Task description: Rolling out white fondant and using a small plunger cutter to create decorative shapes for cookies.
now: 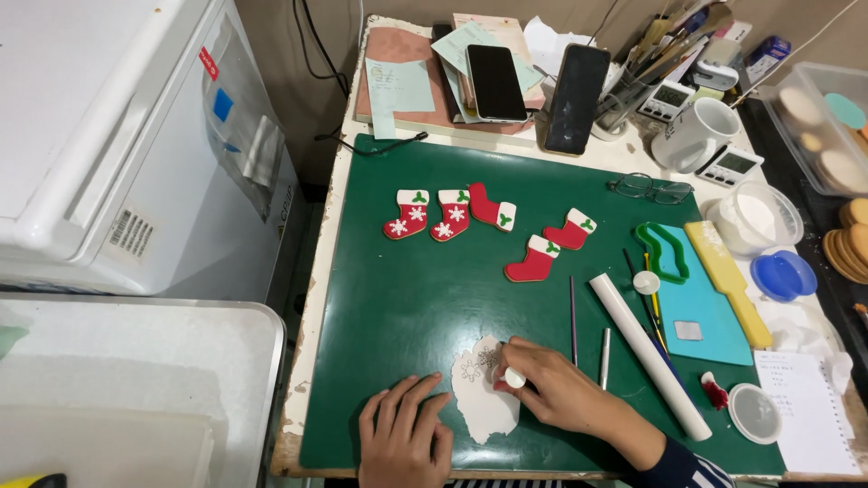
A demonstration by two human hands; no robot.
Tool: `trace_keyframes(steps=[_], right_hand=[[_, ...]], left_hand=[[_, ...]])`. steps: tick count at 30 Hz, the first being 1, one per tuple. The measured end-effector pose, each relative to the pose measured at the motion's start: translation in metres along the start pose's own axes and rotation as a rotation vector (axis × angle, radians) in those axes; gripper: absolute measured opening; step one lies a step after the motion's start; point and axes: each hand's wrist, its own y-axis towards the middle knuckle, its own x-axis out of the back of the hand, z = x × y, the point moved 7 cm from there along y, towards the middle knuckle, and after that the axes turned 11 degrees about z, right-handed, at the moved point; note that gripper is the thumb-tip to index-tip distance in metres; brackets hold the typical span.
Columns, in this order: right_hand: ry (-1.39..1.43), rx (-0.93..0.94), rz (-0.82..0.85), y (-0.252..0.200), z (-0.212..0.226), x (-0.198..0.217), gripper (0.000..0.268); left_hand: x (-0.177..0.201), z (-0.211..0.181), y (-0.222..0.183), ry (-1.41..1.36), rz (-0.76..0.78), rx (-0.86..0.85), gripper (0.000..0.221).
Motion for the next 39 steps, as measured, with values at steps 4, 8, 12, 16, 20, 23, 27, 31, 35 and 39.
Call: trace_keyframes(steps=[4,8,12,16,20,23,27,31,35,39], right_hand=[[0.002,0.016,0.012,0.0013,0.0002,-0.0012,0.012],[0.017,-0.012,-0.009,0.0003,0.0005,-0.001,0.009],[0.015,-0.028,0.009,-0.0008,-0.0031,-0.0041,0.01],[0.04,0.009,0.021,0.0018,0.0,-0.0011,0.01],[0.04,0.011,0.037,0.0018,-0.0001,-0.0013,0.012],[0.032,-0.035,0.029,0.0007,-0.0035,-0.0029,0.011],[0.04,-0.024,0.02,-0.0001,-0.0032,-0.0032,0.006],[0.036,0.048,0.028,0.0019,0.0004,-0.0017,0.013],[0.043,0.006,0.014,0.0003,-0.0022,-0.0018,0.009],[0.027,-0.033,0.012,-0.0009,-0.0055,-0.0029,0.009]], left_hand=[[0.0003,0.0001,0.0003,0.001,-0.007,0.004,0.028],[0.0011,0.0,0.0003,0.007,-0.027,-0.001,0.028],[-0.0017,0.001,-0.0017,0.017,-0.044,-0.007,0.028],[-0.0005,0.0005,-0.0008,0.015,-0.026,-0.001,0.029],[0.0016,-0.0009,0.0001,0.025,-0.039,-0.008,0.029],[0.0009,-0.0007,-0.0002,0.024,-0.041,-0.005,0.029],[0.0012,-0.0004,0.0001,0.02,-0.03,0.001,0.029],[0.0031,-0.001,0.0013,0.023,-0.035,-0.002,0.029],[0.0013,-0.0002,0.0005,0.021,-0.027,0.0,0.029],[0.0045,-0.0021,0.0015,0.022,-0.033,0.004,0.028]])
